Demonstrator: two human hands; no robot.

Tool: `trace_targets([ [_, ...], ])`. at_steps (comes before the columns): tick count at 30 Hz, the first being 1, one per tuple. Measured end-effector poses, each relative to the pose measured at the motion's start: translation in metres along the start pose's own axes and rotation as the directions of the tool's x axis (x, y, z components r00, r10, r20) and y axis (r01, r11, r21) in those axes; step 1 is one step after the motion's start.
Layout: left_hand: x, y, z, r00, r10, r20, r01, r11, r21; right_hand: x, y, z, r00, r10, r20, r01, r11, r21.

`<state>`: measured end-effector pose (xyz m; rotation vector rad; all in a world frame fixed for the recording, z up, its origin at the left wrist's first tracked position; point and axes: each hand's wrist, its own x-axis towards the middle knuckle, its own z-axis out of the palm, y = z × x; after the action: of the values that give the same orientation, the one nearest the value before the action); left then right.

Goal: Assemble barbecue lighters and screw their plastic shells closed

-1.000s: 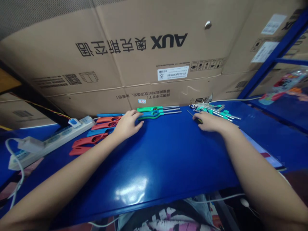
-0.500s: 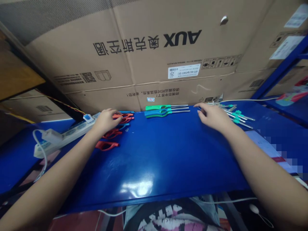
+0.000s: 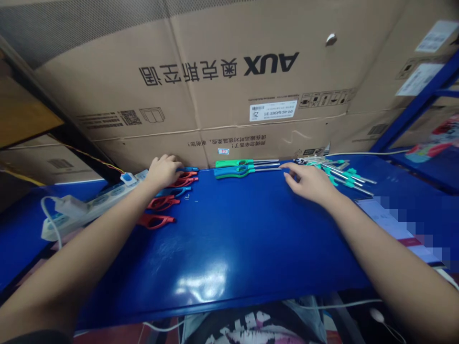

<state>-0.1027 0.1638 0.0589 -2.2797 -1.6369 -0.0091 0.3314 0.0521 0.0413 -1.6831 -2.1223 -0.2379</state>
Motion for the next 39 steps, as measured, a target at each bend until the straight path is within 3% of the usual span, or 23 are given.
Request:
trace_targets([
  [6,-0.015,0.008,-0.026,0.998,0.0,-0.066,0.004,0.999,0.05,-0.004,-0.005,-0.013,0.981,-0.081,-0.179,0.091,0.995,0.048],
  [9,-0.029,0.031,-0.041,0.975,0.111,-0.195,-0.101,0.993,0.065,-0.007,-0.012,-0.017,0.963,-0.141,-0.228,0.17,0.979,0.11],
  [12,-0.048,0.071,-0.05,0.922,0.286,-0.263,-0.303,0.953,-0.027,-0.011,-0.026,-0.017,0.952,-0.266,-0.15,0.296,0.927,0.231],
  [15,-0.068,0.117,-0.05,0.858,0.452,-0.245,-0.495,0.855,-0.157,-0.017,-0.043,-0.012,0.916,-0.402,-0.01,0.369,0.829,0.42],
  [18,-0.084,0.154,-0.043,0.81,0.547,-0.213,-0.587,0.759,-0.281,-0.023,-0.057,-0.005,0.864,-0.496,0.084,0.382,0.755,0.533],
  [20,-0.09,0.167,-0.036,0.789,0.574,-0.218,-0.612,0.709,-0.351,-0.024,-0.063,-0.001,0.814,-0.558,0.162,0.393,0.734,0.554],
  [22,-0.092,0.171,-0.03,0.786,0.573,-0.231,-0.612,0.672,-0.417,-0.025,-0.064,0.002,0.769,-0.585,0.257,0.394,0.751,0.53],
  [24,-0.092,0.167,-0.024,0.815,0.533,-0.227,-0.567,0.654,-0.5,-0.023,-0.061,0.004,0.754,-0.575,0.316,0.394,0.782,0.484],
  [27,-0.091,0.156,-0.018,0.872,0.443,-0.21,-0.474,0.653,-0.59,-0.02,-0.054,0.004,0.766,-0.559,0.317,0.411,0.805,0.428],
  [31,-0.091,0.148,-0.011,0.899,0.365,-0.244,-0.43,0.618,-0.659,-0.017,-0.046,0.002,0.782,-0.555,0.283,0.442,0.814,0.377],
  [36,-0.091,0.147,-0.003,0.898,0.343,-0.276,-0.43,0.551,-0.715,-0.016,-0.043,0.004,0.814,-0.571,0.103,0.493,0.774,0.397],
  [39,-0.09,0.147,0.003,0.911,0.3,-0.283,-0.404,0.513,-0.757,-0.016,-0.045,0.005,0.896,-0.44,-0.059,0.424,0.81,0.404],
])
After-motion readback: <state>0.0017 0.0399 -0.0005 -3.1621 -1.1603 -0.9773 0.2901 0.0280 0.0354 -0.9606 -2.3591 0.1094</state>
